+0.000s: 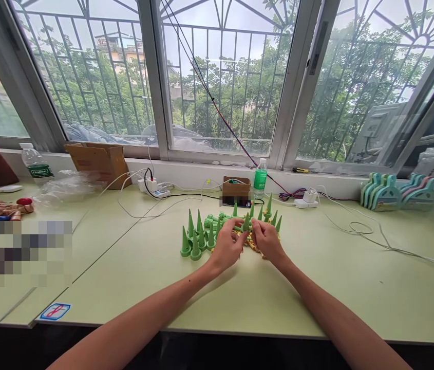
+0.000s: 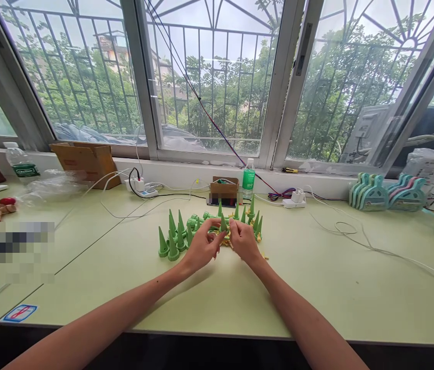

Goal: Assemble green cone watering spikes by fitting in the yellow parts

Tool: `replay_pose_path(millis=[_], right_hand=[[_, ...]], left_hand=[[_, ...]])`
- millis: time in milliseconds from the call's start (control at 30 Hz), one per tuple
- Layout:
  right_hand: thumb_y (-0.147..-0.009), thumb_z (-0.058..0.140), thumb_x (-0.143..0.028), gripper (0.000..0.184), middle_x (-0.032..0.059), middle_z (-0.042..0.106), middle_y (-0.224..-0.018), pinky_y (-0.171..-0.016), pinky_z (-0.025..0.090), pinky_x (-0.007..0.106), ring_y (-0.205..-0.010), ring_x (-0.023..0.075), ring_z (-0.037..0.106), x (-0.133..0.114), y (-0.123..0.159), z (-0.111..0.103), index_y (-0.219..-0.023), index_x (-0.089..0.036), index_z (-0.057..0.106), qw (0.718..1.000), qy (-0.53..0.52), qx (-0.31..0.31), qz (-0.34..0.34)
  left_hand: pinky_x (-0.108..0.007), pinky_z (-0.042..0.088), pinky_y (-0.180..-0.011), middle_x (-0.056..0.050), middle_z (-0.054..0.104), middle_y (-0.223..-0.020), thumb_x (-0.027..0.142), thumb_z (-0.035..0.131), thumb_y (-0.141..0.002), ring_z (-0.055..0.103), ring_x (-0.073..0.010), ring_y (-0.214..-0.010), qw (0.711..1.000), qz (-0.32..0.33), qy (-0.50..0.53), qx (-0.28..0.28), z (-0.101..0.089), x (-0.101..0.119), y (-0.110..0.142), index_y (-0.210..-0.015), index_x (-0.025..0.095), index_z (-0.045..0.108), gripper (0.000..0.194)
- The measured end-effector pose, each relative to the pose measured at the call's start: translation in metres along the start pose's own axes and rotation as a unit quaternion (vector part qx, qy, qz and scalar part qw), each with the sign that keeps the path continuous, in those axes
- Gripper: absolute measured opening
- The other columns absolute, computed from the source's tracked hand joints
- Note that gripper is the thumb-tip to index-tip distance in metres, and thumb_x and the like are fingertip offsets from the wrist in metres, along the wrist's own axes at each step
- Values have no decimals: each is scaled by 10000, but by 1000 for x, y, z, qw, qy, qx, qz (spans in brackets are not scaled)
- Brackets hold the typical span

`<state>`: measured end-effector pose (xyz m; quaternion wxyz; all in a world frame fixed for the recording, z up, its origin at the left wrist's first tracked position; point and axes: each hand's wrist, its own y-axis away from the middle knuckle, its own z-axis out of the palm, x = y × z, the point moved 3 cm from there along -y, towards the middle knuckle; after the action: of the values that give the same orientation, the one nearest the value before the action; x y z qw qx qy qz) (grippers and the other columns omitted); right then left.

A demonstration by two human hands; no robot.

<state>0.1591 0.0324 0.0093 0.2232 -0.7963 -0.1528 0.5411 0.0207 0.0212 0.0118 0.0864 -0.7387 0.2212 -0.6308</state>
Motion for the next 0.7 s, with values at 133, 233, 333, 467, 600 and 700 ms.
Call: replay_pose_path(millis=[133,233,333,467,600,700], right_hand=[[-955,360,-546,482,-50,398,-423,-421,284,239,-387,97,355,-1,0,-3,-604,-215,367,1000,-14,11,1],[-952,369,-551,471,-50,418,-451,-435,300,234,-404,96,373,-3,0,-3,-622,-215,365,1000,-13,3,-12],[-952,371,-548,465,-44,449,-480,-450,316,235,-427,101,395,-4,1,-2,-628,-214,381,1000,-3,-22,-22],[-961,363,-518,447,-46,453,-488,-454,319,236,-424,103,401,-4,1,-1,-631,-217,380,999,-12,-36,-24],[-962,370,-496,427,-54,431,-485,-446,295,236,-419,101,373,-5,0,-2,-634,-223,351,999,-7,-29,-31],[-964,360,-484,420,-54,408,-493,-457,283,237,-442,106,357,-5,0,-2,-635,-223,336,999,12,-26,-38]], left_hand=[[-185,380,-309,-60,568,-983,534,575,-826,499,-41,-400,996,-57,72,19,0,-6,-2,-985,188,480,392],[-196,398,-320,-26,567,-805,624,531,-815,507,-64,-402,982,-130,131,-25,3,-8,-3,-828,170,471,458],[-205,404,-334,-13,542,-720,664,497,-812,521,-81,-419,960,-195,184,-86,6,-7,-2,-765,161,485,505],[-211,406,-351,-17,556,-742,640,521,-813,519,-78,-425,950,-203,210,-106,7,-3,-2,-772,160,501,482],[-211,409,-359,-13,556,-743,622,543,-813,522,-78,-430,949,-199,213,-118,7,-3,-1,-773,164,492,463],[-209,412,-366,-13,558,-762,611,566,-806,518,-72,-435,952,-194,206,-116,6,-4,-1,-785,163,486,456]])
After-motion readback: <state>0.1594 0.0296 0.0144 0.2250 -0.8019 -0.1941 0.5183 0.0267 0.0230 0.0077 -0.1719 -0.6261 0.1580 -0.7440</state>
